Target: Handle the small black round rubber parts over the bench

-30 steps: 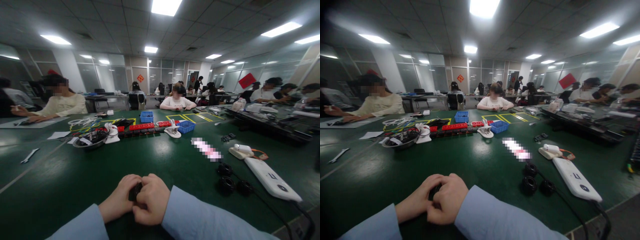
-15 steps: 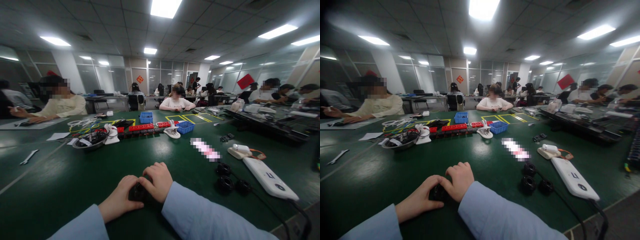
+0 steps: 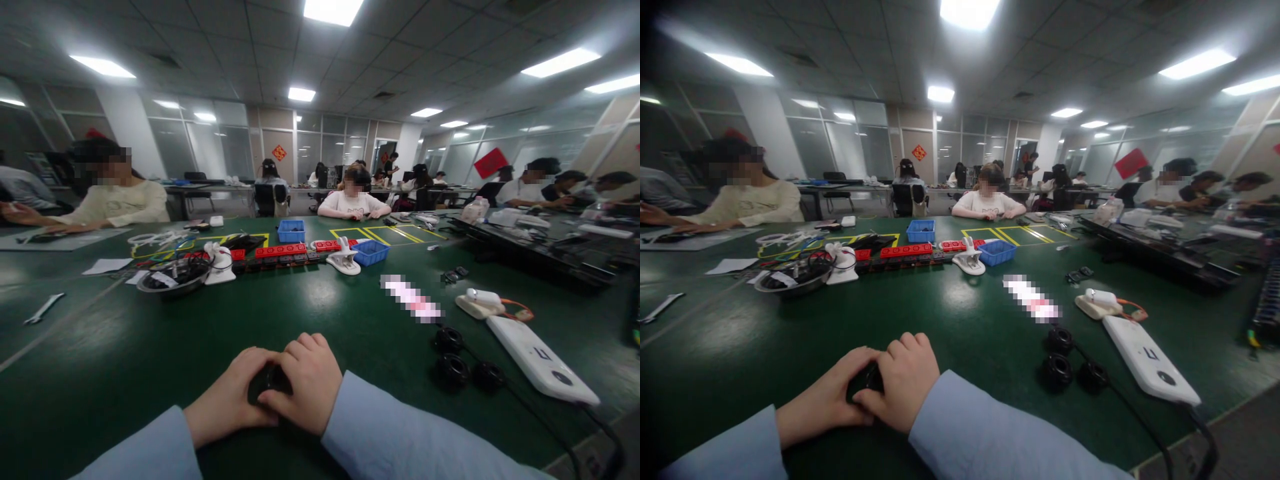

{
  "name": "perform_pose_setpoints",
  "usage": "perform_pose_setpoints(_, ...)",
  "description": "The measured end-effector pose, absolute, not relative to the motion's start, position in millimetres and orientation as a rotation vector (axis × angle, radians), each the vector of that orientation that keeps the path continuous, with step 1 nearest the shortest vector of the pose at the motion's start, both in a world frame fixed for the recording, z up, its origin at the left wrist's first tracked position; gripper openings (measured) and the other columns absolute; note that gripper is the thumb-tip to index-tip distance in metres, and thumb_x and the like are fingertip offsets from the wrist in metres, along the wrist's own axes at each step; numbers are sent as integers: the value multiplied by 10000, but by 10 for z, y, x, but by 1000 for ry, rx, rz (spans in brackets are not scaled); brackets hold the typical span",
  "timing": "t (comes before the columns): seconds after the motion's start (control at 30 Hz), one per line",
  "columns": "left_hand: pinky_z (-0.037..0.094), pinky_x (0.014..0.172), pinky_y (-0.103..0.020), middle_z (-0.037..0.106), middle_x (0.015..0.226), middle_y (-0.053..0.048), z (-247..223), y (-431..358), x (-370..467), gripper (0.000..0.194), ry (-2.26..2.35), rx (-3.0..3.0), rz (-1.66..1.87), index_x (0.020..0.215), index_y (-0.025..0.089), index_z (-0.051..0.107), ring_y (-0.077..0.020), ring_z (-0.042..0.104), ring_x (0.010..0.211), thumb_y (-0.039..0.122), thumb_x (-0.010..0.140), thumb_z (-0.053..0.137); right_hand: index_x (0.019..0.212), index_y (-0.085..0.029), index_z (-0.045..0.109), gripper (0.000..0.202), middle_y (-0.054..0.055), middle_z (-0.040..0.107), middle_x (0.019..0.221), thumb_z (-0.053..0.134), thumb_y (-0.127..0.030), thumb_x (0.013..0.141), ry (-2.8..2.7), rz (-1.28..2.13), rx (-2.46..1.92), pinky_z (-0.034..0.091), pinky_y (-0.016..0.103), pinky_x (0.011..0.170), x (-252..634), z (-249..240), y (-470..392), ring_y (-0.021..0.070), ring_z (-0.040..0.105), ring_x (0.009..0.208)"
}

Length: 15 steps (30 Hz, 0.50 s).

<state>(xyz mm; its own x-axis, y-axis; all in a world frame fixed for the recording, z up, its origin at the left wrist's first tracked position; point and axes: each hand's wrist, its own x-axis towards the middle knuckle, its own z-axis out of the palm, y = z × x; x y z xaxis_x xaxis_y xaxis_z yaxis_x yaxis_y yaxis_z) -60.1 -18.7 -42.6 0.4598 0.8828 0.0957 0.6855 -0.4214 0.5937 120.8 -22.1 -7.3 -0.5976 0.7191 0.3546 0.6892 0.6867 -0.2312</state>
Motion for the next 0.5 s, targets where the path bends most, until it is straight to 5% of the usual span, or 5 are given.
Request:
perform_pose_setpoints(0.2, 413, 765, -330, 582, 860, -14, -379, -197, -524, 248, 1314, 2329, 463, 810, 190, 576, -210, 532, 821, 334, 635, 677, 794, -156, 609, 367, 60, 593, 802, 601, -516, 723, -2518, 70, -1103, 337, 353, 715, 1187, -69, -229, 210, 467, 813)
perform_pose_setpoints(0.5, 398, 736, -299, 586, 846, -3, -355, -228, -505, 158, 1347, 2257, 412, 823, 185, 562, -190, 526, 787, 222, 671, 579, 914, -147, 585, 229, 62, 583, 875, 553, -303, 750, -2518, 148, -941, 352, 321, 723, 1195, -89, -246, 190, 449, 821)
